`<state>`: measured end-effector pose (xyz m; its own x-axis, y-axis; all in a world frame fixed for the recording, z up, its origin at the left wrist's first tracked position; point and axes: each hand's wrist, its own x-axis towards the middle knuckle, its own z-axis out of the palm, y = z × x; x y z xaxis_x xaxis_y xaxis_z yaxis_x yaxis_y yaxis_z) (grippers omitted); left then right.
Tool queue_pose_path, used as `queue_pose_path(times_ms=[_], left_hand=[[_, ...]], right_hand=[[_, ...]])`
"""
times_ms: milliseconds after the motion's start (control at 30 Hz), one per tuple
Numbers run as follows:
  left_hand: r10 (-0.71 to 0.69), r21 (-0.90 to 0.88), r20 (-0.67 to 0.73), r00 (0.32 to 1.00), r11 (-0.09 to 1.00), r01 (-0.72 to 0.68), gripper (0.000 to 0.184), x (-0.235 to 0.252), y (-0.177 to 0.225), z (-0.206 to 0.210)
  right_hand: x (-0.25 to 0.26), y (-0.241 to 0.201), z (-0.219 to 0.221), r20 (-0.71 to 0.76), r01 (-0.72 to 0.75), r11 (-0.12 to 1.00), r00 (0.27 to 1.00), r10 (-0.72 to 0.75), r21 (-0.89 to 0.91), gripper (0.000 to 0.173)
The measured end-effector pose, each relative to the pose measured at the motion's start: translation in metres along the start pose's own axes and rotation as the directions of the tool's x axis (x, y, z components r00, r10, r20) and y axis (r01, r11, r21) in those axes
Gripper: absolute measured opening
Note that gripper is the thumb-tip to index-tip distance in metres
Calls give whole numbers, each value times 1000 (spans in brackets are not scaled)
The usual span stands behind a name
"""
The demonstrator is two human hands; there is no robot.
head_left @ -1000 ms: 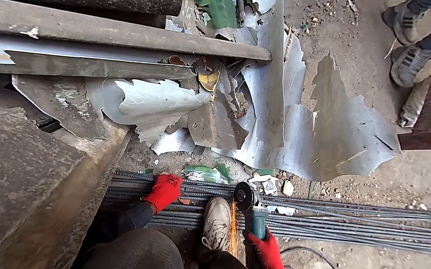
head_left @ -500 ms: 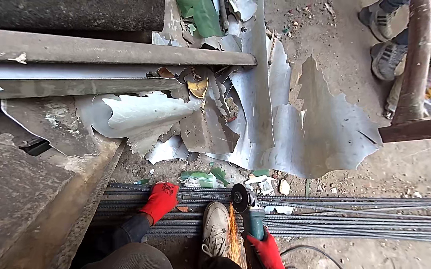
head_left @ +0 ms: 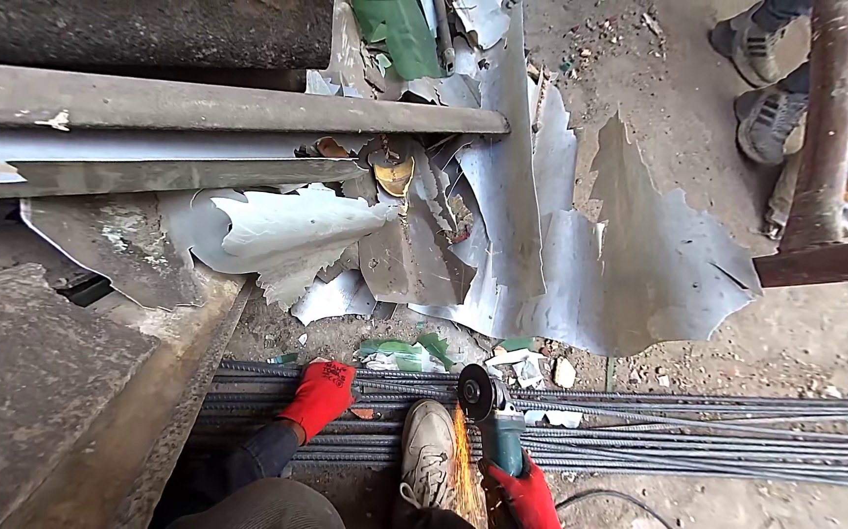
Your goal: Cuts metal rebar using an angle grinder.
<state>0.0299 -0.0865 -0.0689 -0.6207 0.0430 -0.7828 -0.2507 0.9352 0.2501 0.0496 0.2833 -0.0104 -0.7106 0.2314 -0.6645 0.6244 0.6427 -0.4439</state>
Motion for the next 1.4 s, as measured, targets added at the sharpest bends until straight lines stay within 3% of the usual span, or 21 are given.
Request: queue_pose_path(times_ms=[1400], left_hand=[[18,-16,-16,1000,1000,-18,36,1,-2,1]], right_hand=[[-15,9,2,-10,4,1000,1000,-4,-20,63]])
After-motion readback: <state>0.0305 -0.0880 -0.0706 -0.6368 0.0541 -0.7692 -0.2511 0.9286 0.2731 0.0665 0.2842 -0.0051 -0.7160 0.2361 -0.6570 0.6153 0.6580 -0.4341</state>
